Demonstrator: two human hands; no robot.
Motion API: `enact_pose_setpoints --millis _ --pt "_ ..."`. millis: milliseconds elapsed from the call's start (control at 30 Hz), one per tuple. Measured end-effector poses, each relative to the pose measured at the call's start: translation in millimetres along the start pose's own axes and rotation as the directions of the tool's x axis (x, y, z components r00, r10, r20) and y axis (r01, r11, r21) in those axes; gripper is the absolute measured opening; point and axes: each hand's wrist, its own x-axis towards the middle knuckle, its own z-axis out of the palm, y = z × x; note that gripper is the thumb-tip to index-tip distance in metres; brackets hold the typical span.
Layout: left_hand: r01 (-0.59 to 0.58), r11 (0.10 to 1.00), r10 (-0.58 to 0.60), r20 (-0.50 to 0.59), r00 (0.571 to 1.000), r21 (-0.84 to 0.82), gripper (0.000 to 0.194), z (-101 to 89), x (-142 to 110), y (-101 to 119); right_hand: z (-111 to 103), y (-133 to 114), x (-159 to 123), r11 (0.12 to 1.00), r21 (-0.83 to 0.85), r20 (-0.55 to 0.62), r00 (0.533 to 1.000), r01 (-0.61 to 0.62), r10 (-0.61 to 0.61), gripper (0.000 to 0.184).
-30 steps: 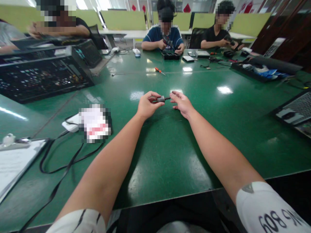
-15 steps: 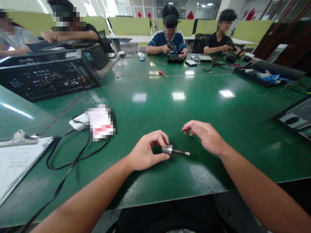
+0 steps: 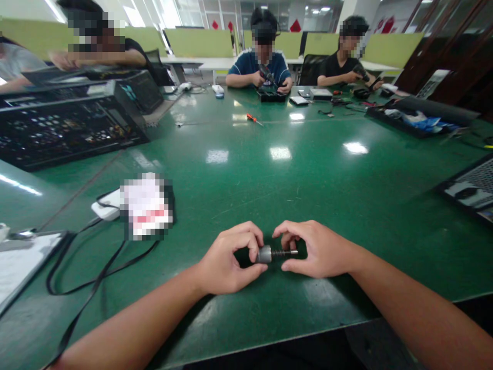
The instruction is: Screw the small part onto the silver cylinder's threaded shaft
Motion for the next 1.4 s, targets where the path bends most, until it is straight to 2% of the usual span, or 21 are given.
enact_pose_setpoints --millis 100,200,500,767,1400 --pt "0.002 1.000 -0.002 0.022 1.000 -0.007 0.025 3.2 -0.5 1.5 1.1 1.2 1.1 0.999 -0.029 0.000 1.000 0.031 -0.031 0.029" --pt "0.008 1.000 -0.008 0.010 1.000 -0.001 0.025 3.9 -1.0 -0.2 1.3 1.3 2.0 0.996 -0.073 0.005 0.998 0.060 -0.060 0.021" --pt "-0.022 1.000 0.022 0.001 1.000 0.016 0.025 4.4 1.4 1.1 3.0 1.4 3.8 0.999 0.013 -0.017 0.999 0.048 -0.047 0.023" --pt "-0.039 0.999 0.039 0.010 0.999 0.014 0.024 4.7 0.1 0.4 3.3 5.2 2.9 0.996 -0.028 -0.002 0.997 0.083 -0.083 0.014" --pt "-0.084 0.996 0.084 -0.003 0.996 0.039 0.023 2.1 2.3 0.6 -5.1 6.1 0.9 0.990 -0.118 -0.031 0.996 0.078 -0.082 0.009"
